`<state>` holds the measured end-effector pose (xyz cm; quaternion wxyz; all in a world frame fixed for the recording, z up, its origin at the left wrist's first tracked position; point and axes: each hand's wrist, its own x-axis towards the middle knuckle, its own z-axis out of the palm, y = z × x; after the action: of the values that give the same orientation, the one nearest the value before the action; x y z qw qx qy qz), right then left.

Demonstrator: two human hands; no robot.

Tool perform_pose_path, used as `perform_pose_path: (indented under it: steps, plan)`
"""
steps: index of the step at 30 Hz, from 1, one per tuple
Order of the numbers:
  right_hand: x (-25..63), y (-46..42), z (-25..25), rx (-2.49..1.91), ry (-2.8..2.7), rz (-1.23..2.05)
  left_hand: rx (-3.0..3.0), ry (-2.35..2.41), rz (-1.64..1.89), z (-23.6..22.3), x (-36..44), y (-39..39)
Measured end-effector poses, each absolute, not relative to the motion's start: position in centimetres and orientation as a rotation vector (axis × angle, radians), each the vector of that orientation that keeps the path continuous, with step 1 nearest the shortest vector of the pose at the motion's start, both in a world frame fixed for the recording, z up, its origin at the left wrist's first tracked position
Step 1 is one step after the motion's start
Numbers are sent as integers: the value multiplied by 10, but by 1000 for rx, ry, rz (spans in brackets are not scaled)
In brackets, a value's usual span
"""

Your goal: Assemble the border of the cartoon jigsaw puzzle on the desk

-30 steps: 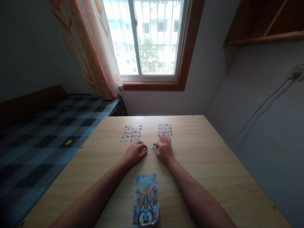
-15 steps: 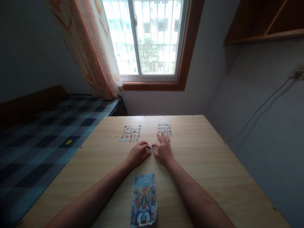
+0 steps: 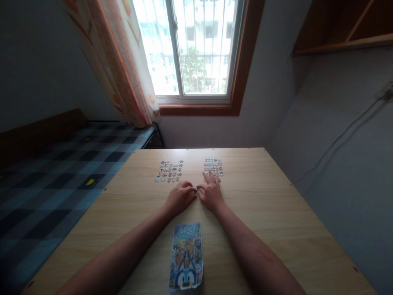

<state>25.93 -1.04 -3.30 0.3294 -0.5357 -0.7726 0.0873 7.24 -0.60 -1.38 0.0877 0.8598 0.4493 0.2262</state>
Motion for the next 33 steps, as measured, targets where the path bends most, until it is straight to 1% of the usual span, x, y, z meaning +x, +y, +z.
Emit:
perform_pose_path:
  steps: [8, 13, 17, 33]
  plan:
    - [259, -10, -33, -1398, -2005, 226, 2588, 1359, 663, -12, 74, -10]
    - [264, -9, -34, -1416, -1885, 161, 2499, 1346, 771, -13, 70, -10]
    - [269, -12, -33, -1457, -1855, 173, 2380, 1383, 839, -16, 60, -8]
    - [270, -17, -30, -1461, -2041, 217, 2525, 1364, 696, -13, 57, -6]
